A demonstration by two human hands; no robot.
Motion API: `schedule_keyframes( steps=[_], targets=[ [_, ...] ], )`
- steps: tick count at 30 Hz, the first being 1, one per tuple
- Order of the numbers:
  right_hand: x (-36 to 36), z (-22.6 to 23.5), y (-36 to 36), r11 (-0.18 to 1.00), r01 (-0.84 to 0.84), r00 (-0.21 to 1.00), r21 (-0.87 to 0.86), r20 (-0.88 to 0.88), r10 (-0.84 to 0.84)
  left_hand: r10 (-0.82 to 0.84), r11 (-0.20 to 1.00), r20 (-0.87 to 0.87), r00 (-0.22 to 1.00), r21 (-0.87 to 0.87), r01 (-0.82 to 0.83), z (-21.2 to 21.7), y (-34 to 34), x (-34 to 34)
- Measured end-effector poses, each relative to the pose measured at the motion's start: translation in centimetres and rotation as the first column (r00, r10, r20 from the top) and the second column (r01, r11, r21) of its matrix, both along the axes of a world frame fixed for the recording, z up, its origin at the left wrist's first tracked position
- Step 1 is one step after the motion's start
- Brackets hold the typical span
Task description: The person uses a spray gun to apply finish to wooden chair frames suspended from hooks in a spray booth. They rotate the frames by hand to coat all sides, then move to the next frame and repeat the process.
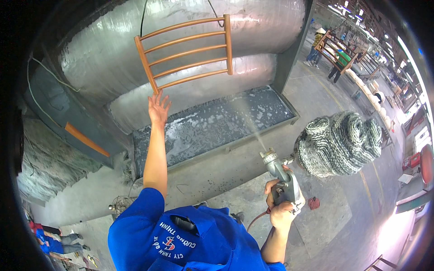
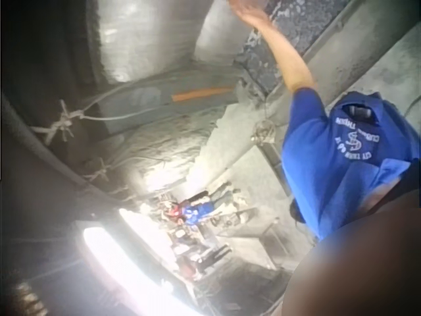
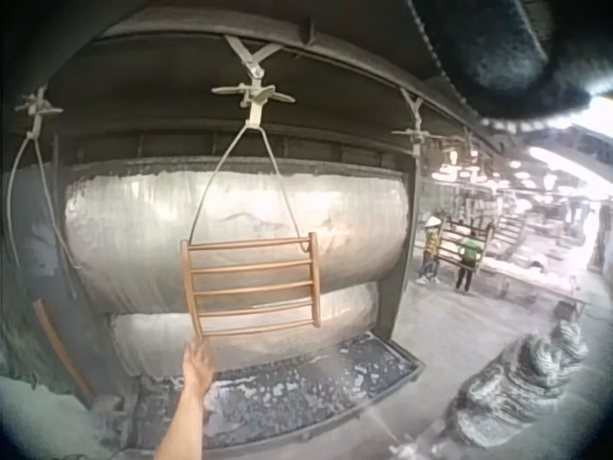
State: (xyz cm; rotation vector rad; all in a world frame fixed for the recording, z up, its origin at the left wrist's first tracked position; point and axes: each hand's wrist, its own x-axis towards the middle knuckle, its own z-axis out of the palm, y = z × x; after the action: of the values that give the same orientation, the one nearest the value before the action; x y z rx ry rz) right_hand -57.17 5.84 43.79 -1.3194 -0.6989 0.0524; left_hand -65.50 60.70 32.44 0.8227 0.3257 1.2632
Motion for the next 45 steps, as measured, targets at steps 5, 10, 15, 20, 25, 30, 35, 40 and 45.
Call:
schedule_keyframes(
  steps=[5,10,15,20,25,30,35,40,45],
  targets=[
    [-0.2,-2.0,-0.4,1.0,0.007,1.0,0.021,-0.002,-0.007,-0.071,0.996,-0.085,0.994,0.054,0.076,0.7,2.1,-0.5],
    [-0.7,-3.0,-1.4,0.988,-0.143,0.99,-0.06,-0.002,0.143,-0.108,0.989,-0.146,0.983,0.086,0.121,0.5,0.5,-1.0],
    [-1.5,-3.6,-0.6,0.999,-0.037,0.998,-0.037,-0.061,0.034,-0.151,0.983,-0.159,0.976,0.084,0.166,1.5,-2.4,-1.4],
    [-2.5,-3.7,-0.7,0.991,0.067,0.994,-0.112,-0.08,-0.076,-0.15,0.98,-0.179,0.972,0.1,0.17,2.7,-5.4,-1.6],
    [-2.2,-3.0,-2.5,0.973,-0.191,0.968,-0.131,-0.192,0.164,-0.126,0.981,-0.186,0.974,0.122,0.15,3.3,-7.2,-1.5],
    [-0.5,-0.1,-2.5,0.982,-0.151,0.966,-0.109,-0.229,0.123,0.014,0.993,-0.225,0.974,0.119,0.013,3.1,-7.8,-1.2],
    [4.5,6.7,-1.8,0.96,0.12,0.992,-0.251,0.059,-0.108,0.173,0.973,-0.308,0.936,0.199,-0.115,3.1,-7.0,-1.7],
    [7.0,17.5,-0.6,0.88,0.123,0.973,-0.46,0.229,-0.016,0.185,0.964,-0.289,0.939,0.238,-0.117,3.4,-6.7,-2.6],
    [5.6,26.2,4.3,0.83,0.009,0.964,-0.557,0.225,0.14,0.188,0.963,-0.201,0.961,0.23,-0.14,3.8,-6.5,-3.1]
  ],
)
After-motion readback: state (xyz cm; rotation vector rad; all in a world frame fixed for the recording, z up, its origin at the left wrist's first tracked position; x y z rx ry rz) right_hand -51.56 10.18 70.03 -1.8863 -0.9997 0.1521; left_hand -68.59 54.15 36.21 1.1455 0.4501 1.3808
